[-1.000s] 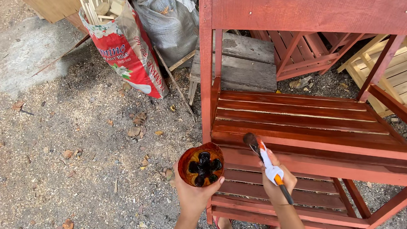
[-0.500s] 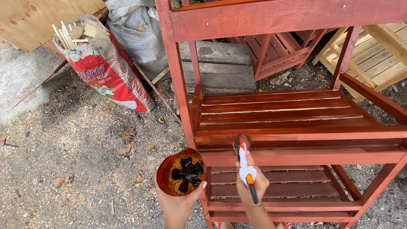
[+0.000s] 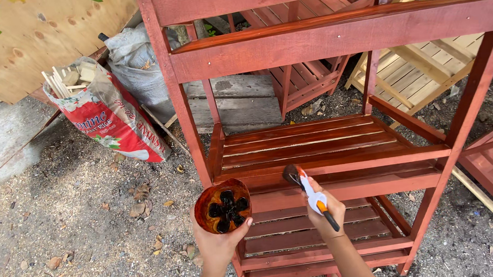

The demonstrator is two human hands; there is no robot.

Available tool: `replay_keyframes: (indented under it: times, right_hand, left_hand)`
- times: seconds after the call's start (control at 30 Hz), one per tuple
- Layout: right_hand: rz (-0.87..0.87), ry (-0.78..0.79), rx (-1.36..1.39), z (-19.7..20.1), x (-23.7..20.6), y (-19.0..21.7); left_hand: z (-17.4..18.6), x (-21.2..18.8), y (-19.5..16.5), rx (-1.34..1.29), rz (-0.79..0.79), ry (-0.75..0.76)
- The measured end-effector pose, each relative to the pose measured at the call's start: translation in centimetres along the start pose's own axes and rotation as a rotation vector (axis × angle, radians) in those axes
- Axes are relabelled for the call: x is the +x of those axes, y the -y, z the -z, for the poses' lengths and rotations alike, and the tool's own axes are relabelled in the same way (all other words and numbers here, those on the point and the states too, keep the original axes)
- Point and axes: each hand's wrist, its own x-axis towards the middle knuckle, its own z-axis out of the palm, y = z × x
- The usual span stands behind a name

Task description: The person applies reddish-brown wood stain to a red wooden chair frame outdoors. They hold a coconut-shell bowl of stain in one hand and wipe the stain onto the chair slats and legs with a cloth-wrapped applicator, working over different parts of the frame.

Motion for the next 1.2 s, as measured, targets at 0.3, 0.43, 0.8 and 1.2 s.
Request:
replay_keyframes:
  times: [0.3,0.43,0.8,1.2]
  right_hand:
    - [-0.338,-0.374,-0.384,17.0,5.2,-8.9]
    - [-0.236,-0.609,-0.283,23.9,7.1,-11.3]
    - [-0.493,-0.193,0.005,18.8,3.4,-4.2]
    - [-0.283,0.187,0.046,35.4,10.3,15.7]
  left_hand:
    - [-10.7,-2.5,-3.4,-0.014,-0.019,0.165]
    - [-15.3,-5.2,-6.1,0.037,0.032,0.2]
    - [-22.0,-9.1,-7.5,0.001,0.033,0.308]
    - [-23.9,-10.1,-9.1,0.443,-0.355,0.327]
